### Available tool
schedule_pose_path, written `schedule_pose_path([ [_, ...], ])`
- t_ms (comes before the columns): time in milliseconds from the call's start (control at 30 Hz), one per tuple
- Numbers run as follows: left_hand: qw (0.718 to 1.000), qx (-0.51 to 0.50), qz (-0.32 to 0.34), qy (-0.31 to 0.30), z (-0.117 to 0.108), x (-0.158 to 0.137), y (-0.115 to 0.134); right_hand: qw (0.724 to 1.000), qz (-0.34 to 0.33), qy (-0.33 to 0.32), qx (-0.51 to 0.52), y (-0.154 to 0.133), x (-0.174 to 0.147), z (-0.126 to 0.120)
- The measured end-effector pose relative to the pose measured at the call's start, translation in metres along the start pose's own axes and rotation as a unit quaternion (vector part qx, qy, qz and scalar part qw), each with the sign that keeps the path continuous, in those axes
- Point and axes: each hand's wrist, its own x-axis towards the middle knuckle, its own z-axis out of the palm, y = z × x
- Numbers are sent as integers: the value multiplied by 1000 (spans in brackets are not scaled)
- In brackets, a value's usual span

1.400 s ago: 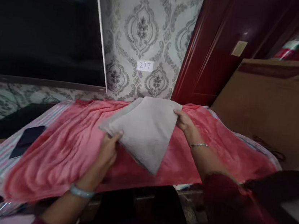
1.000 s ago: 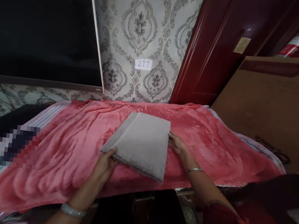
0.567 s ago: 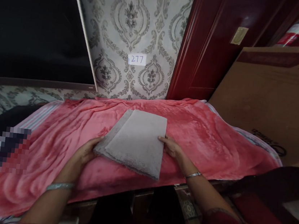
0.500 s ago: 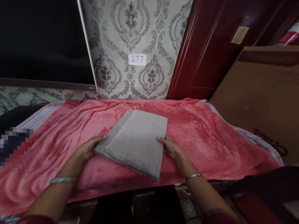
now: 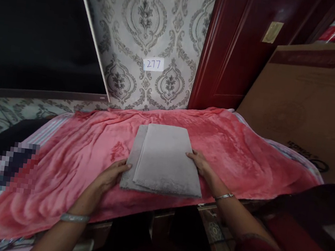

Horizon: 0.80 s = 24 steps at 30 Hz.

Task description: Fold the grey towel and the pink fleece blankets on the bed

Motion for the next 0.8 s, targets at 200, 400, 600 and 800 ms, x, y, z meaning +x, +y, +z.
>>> schedule_pose_path([
  [200, 998, 7, 31, 45, -4, 33, 17, 1000, -12, -6, 2, 10, -2, 0],
  [400, 984, 55, 78, 153, 14, 78, 42, 1000, 18, 10, -16, 6, 9, 2],
  [600, 967, 79, 162, 183, 29, 82, 48, 999, -35, 18, -33, -7, 23, 11],
  [800, 939, 146, 209, 230, 16, 75, 60, 990, -119, 16, -79, -17, 43, 23],
])
